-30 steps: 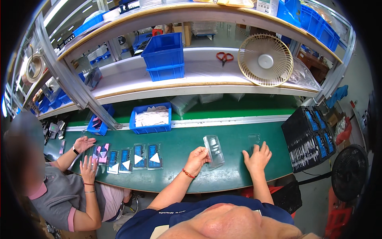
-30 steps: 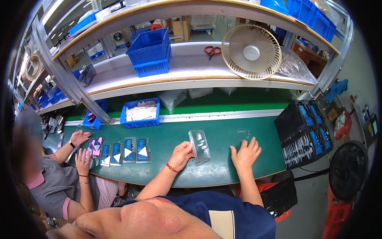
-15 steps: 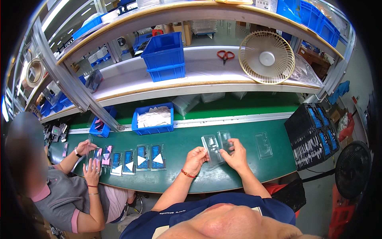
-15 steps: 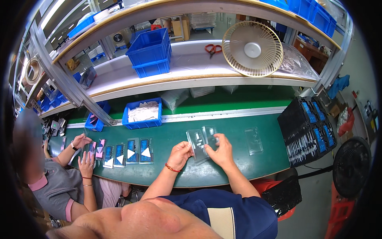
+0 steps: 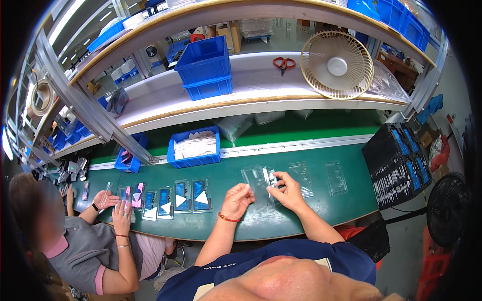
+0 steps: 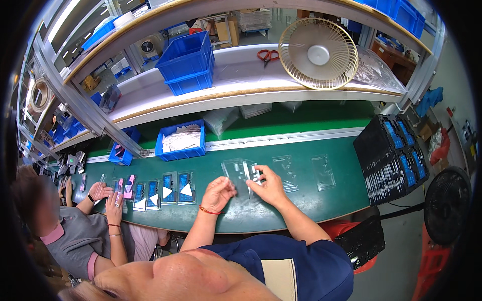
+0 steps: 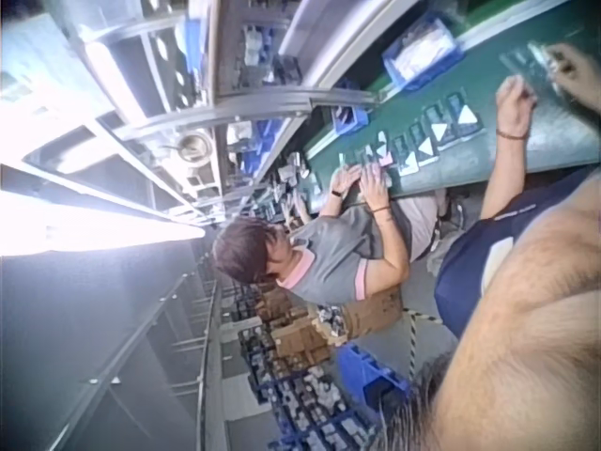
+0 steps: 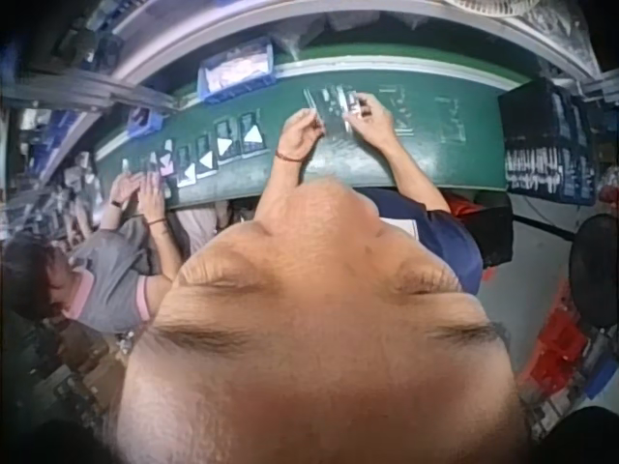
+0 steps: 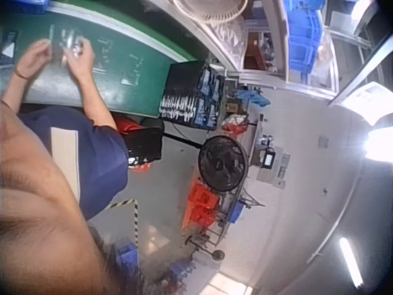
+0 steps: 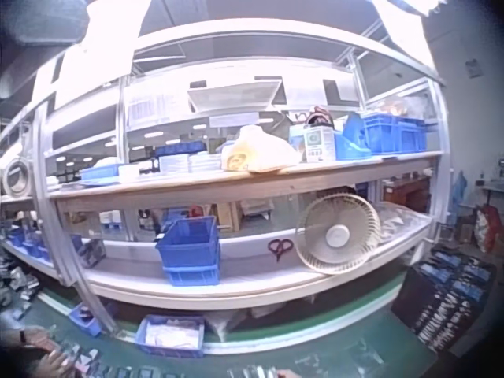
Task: The recorder is assembling components by placing small items into plastic trays.
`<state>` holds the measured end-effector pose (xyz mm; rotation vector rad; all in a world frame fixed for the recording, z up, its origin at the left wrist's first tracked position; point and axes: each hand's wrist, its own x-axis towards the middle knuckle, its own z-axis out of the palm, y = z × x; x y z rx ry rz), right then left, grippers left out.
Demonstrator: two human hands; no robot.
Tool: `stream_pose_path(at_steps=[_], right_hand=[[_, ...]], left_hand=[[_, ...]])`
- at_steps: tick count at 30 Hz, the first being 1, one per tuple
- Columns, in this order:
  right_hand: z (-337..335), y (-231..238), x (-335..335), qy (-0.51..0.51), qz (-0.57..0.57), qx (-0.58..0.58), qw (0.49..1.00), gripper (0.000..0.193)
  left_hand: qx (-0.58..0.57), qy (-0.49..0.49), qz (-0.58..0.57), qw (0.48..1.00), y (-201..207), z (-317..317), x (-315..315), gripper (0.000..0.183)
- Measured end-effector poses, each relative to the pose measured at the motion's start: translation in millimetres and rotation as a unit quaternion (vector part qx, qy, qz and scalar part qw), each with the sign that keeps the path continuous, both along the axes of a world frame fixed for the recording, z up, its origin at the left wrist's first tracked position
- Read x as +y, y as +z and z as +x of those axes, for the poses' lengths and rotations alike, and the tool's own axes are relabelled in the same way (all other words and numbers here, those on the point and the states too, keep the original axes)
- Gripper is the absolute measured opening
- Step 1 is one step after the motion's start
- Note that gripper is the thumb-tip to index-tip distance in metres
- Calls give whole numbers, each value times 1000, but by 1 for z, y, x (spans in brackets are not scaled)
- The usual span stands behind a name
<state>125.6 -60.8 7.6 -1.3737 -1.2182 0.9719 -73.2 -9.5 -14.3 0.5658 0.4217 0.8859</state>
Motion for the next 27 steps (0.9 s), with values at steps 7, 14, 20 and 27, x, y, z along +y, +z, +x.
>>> stream_pose_path(at_steps=[7,14,20,27], right_hand=[[12,3,-3,-121,160,-294,935,48],[119,-6,-21,-357,32,-514,779,47],[120,-15,-44,-347,-33,-479,806,51],[97,-6,-38,-264,21,-413,871,55]], left_hand=[[268,124,7,955,9,-11,12,15],[473,172,104,858,7,-3,11,21],[514,211,257,791,-11,0,10,28],[503,229,245,796,-26,-6,15,24]])
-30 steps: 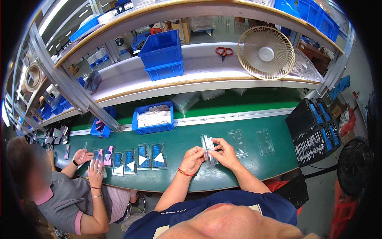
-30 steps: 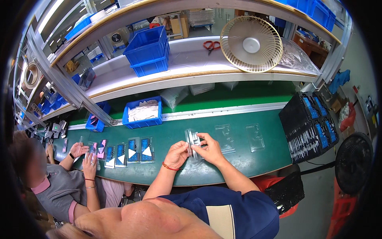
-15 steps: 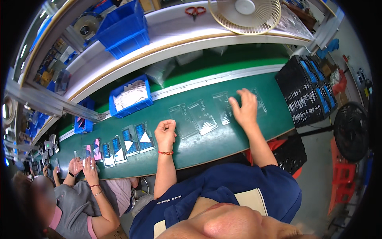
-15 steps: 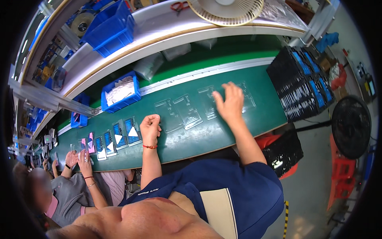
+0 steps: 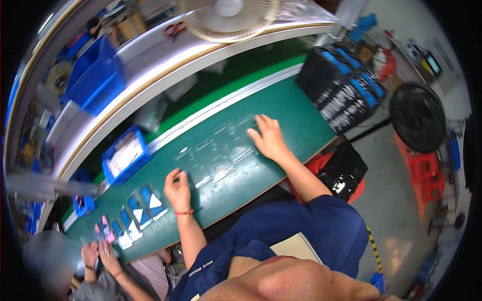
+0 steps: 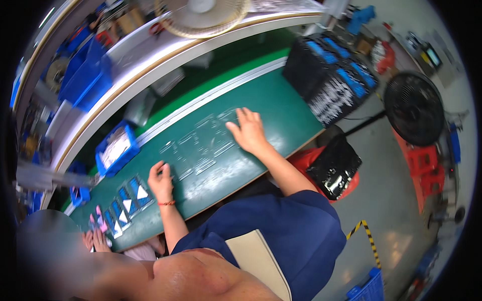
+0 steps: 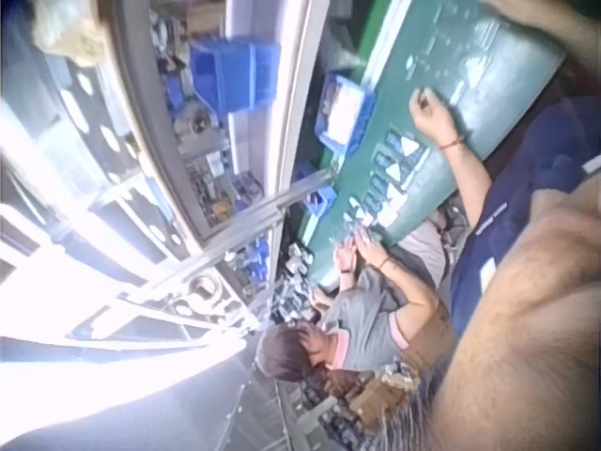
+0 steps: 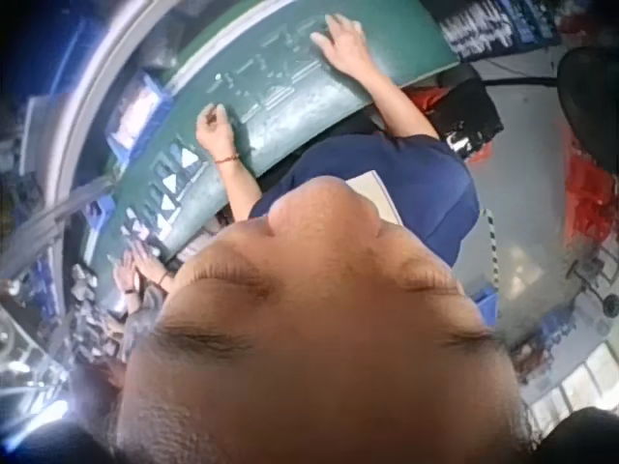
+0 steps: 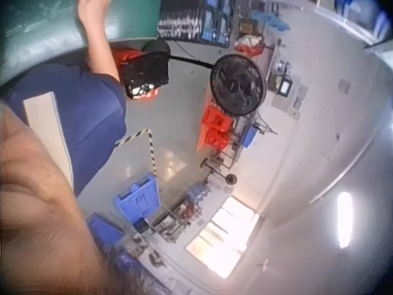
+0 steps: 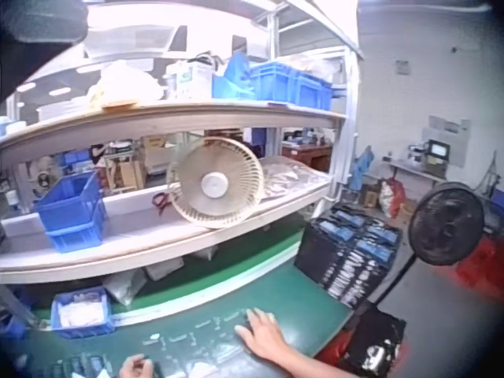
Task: The recorder is assembling components by placing small items into plastic trays.
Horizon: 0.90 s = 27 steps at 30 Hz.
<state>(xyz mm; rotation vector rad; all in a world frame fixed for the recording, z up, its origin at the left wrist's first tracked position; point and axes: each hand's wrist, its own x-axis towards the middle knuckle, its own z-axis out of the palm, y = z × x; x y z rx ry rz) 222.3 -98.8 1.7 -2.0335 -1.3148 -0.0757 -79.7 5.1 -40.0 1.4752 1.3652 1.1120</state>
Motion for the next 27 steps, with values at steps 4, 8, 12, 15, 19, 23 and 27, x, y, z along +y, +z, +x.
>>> stream_pose_path(at_steps=[4,8,12,15,19,23,27], right_hand=[[45,58,-19,-23,64,-89,994,50],[144,140,-61,-150,109,-213,959,38],[270,181,-105,-297,-42,-163,940,30],[335,180,-125,-282,-148,-110,942,35],[352,166,-121,-223,-150,-138,953,45],[348,172,-113,-226,-157,-130,953,55],[342,176,-121,-233,-154,-122,953,54]], left_hand=[[2,4,-22,1000,10,-4,-1,28],[16,-11,-18,1000,17,1,-3,27],[24,-13,-14,1000,17,4,-3,24],[24,-13,-16,1000,17,3,-1,23],[19,0,-29,999,10,-1,2,19],[6,-2,-11,1000,-1,-5,5,17],[8,8,-23,1000,13,3,0,15]])
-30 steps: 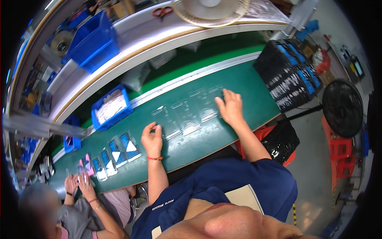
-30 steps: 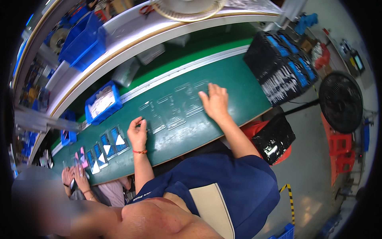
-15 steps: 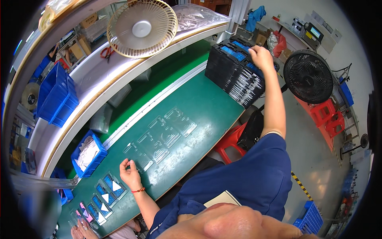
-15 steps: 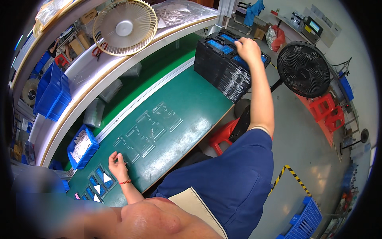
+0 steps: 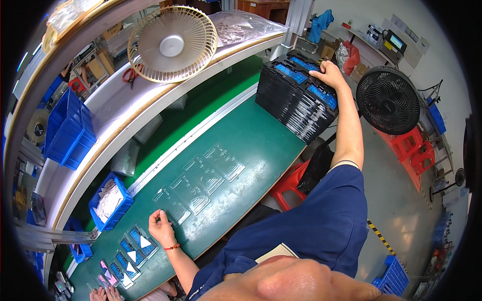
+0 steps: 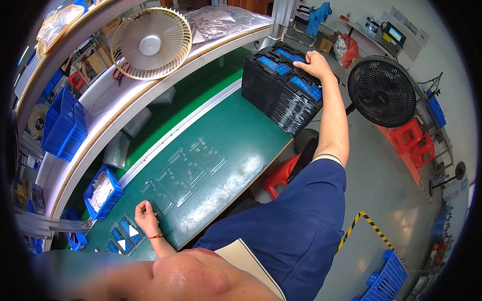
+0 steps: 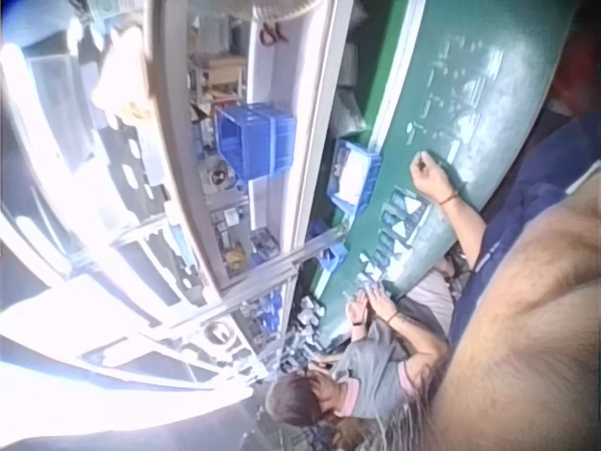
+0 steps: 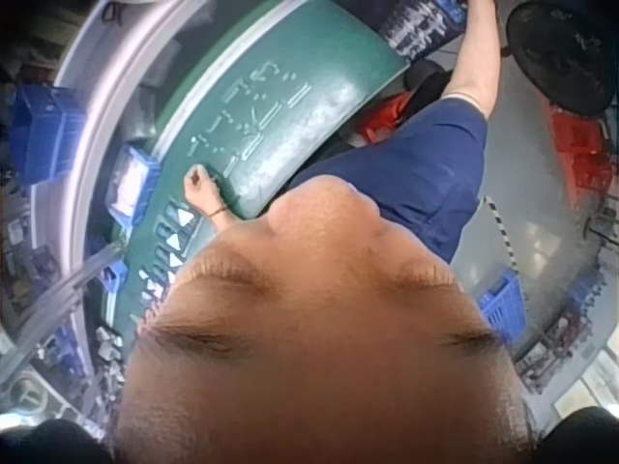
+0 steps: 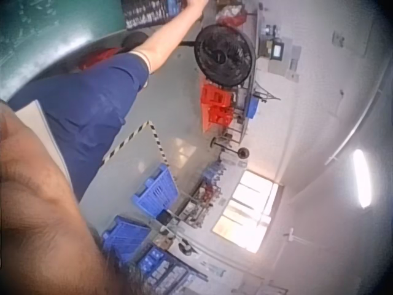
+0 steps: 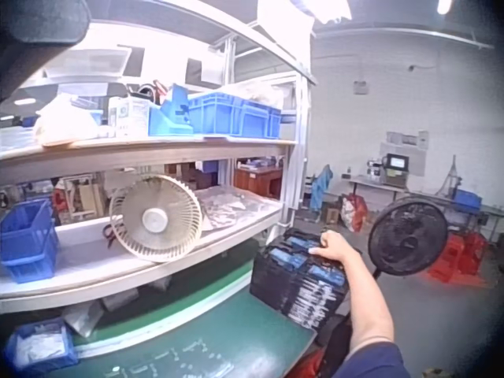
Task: The recorder is assembling components by placing small items into plastic trays.
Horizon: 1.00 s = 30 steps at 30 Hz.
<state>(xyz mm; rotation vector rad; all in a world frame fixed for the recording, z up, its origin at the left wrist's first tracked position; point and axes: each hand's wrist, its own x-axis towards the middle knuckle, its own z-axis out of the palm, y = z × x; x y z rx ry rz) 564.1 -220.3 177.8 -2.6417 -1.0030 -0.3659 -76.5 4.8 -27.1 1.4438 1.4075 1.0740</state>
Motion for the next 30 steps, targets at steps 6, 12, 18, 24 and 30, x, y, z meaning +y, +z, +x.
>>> stream_pose_path(at_steps=[6,12,18,24,30], right_hand=[[-25,3,0,67,88,-96,989,38],[-78,7,8,161,13,37,986,43],[-78,3,15,182,17,-7,983,60],[-77,7,22,173,0,72,982,60],[-21,30,57,141,34,33,989,51]], left_hand=[[9,-10,13,1000,1,-1,0,12],[-3,-9,2,1000,-3,-4,1,13],[-18,-12,0,1000,1,-1,-2,13],[-6,-6,5,1000,2,-1,-2,12],[4,-23,32,999,-8,-2,4,13]])
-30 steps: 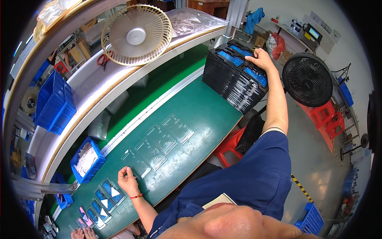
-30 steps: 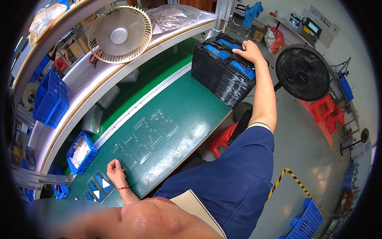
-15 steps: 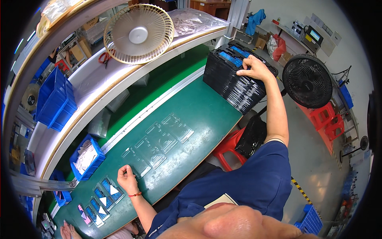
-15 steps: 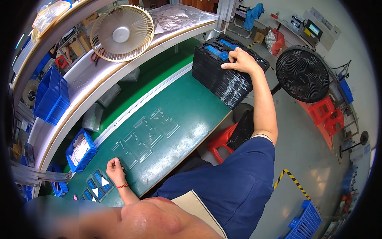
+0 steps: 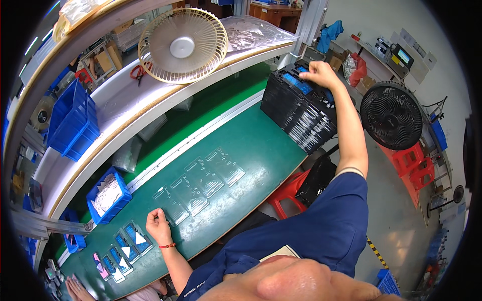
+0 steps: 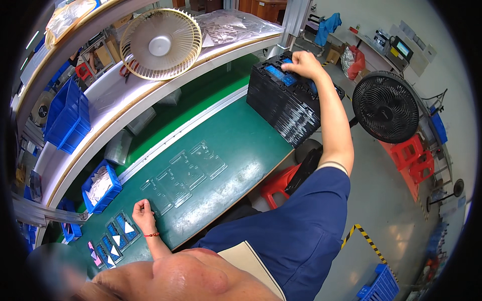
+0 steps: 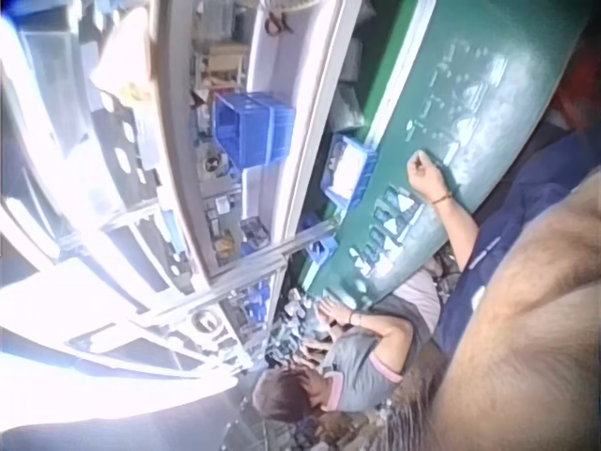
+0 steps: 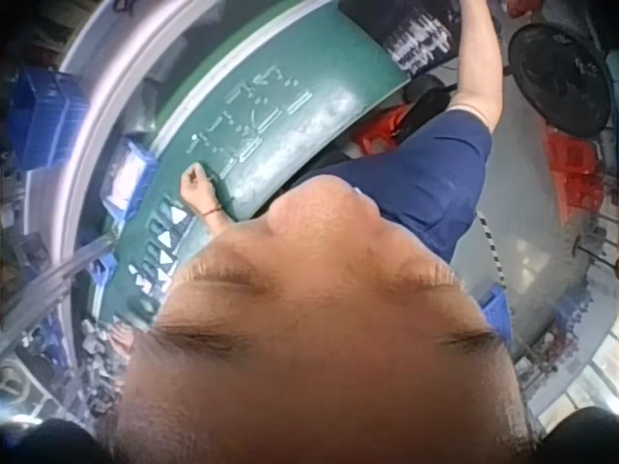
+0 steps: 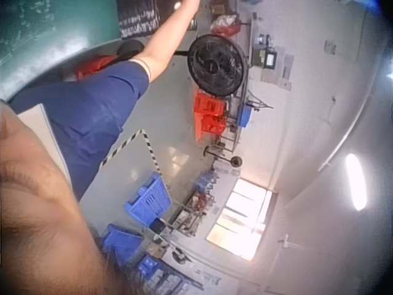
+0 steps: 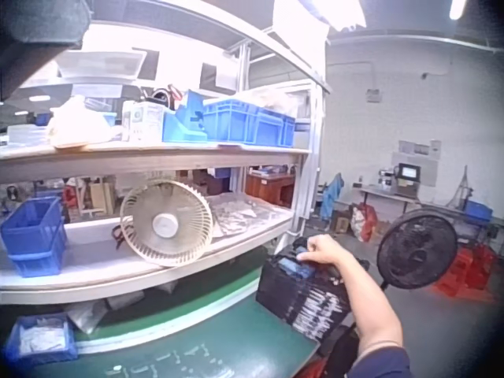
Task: The recorder is assembling components by placing small items into plastic trays.
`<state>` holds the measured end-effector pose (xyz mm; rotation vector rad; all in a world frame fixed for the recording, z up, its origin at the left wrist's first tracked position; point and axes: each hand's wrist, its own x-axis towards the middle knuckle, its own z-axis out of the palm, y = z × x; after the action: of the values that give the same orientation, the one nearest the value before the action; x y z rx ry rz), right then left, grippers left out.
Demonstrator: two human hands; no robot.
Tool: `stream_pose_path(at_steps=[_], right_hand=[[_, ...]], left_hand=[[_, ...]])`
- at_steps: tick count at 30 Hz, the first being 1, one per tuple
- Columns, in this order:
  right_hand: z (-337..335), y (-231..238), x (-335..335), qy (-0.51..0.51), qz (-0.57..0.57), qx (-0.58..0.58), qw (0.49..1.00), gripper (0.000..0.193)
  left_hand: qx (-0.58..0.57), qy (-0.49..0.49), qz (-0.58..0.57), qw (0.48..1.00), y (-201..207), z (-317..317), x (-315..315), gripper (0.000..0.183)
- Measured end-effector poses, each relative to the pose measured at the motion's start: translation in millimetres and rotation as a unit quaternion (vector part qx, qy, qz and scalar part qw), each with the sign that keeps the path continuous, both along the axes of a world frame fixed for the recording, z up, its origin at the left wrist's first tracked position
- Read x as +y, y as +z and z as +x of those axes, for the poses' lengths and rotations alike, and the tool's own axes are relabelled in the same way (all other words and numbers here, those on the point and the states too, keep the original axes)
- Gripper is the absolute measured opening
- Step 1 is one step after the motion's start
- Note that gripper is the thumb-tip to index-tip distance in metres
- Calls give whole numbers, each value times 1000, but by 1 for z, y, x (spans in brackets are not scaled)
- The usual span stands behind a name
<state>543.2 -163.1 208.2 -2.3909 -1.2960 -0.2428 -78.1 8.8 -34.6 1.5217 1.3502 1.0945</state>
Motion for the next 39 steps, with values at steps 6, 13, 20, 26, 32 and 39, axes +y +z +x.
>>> stream_pose_path(at_steps=[6,13,20,26,32,39], right_hand=[[66,-33,45,17,-21,3,1000,47],[56,-26,56,-35,-31,-22,999,56],[36,-9,53,10,12,-81,997,51],[2,-23,76,211,-52,-27,976,49],[10,-26,67,211,6,-93,973,57],[-25,-3,59,117,48,-78,989,43]], left_hand=[[2,19,10,1000,1,-1,-5,13],[23,31,50,998,-2,-1,-11,12],[47,25,71,996,-5,-1,-6,13],[35,40,91,994,-14,-7,-6,11],[45,36,99,993,0,6,-10,9],[2,92,192,977,24,13,-28,6]])
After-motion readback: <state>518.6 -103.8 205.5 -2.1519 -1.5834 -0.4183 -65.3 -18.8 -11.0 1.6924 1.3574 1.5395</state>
